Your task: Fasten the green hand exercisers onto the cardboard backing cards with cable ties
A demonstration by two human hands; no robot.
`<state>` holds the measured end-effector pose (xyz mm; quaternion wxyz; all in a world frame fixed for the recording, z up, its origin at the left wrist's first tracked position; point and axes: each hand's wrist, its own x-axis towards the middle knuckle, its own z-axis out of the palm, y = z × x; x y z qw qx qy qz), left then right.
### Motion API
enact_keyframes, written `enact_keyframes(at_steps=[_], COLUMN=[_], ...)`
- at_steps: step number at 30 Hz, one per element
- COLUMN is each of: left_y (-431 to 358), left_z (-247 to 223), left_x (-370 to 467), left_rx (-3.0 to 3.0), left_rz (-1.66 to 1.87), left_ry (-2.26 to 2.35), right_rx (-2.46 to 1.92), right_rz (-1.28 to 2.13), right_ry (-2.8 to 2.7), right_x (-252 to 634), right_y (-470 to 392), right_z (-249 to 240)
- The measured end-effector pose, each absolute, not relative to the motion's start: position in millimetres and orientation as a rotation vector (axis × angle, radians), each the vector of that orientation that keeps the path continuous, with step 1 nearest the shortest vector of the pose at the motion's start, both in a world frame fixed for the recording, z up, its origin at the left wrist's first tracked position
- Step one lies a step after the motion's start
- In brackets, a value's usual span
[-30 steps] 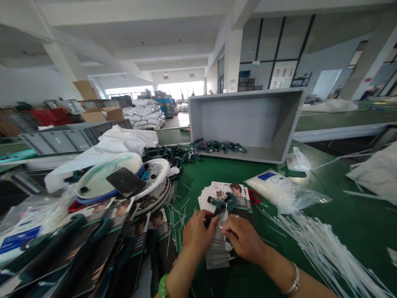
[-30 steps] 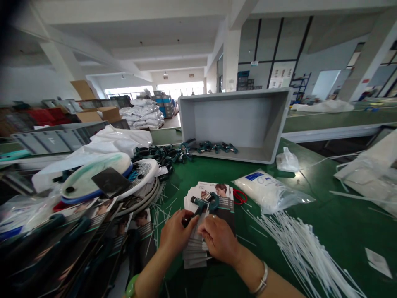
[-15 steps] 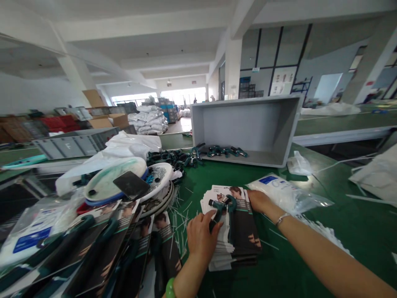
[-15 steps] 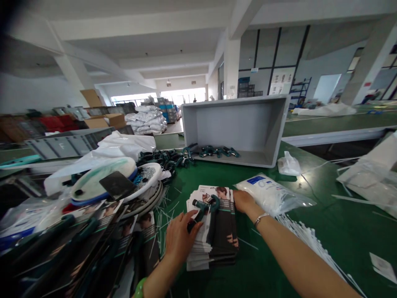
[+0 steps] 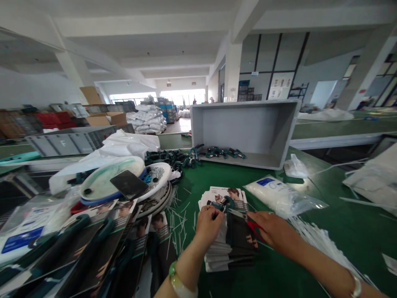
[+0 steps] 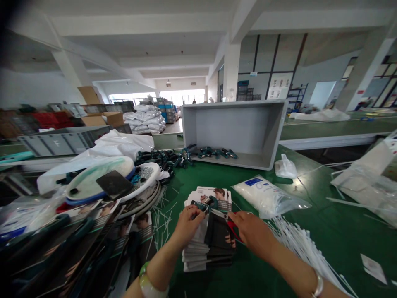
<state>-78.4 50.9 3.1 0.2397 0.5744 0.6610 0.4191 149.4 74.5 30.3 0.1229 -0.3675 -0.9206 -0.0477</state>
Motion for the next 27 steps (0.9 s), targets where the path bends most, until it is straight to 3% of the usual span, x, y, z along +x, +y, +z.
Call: enact_keyframes(at_steps=[4,9,27], left_y=[49.4,48.7,45.6], left_z=[4.5,4.1,2.2], left_x=[-78.6,-78.4,-77.2], left_rx=[1.577,1.577,1.591], left_rz=[1.166,1.206,1.287], left_ry=[1.774,1.739,1.685], right_rx=[-0.859,-0.834,-0.805], right_rz=[-0.532,-0.751,-0.645], right_ry=[-2.7,-2.625,-2.683], right_x=[140.9,132.4,113.4], right_y=[71.1,75.9,86.1], right_z=[29.1,28.7,26.9])
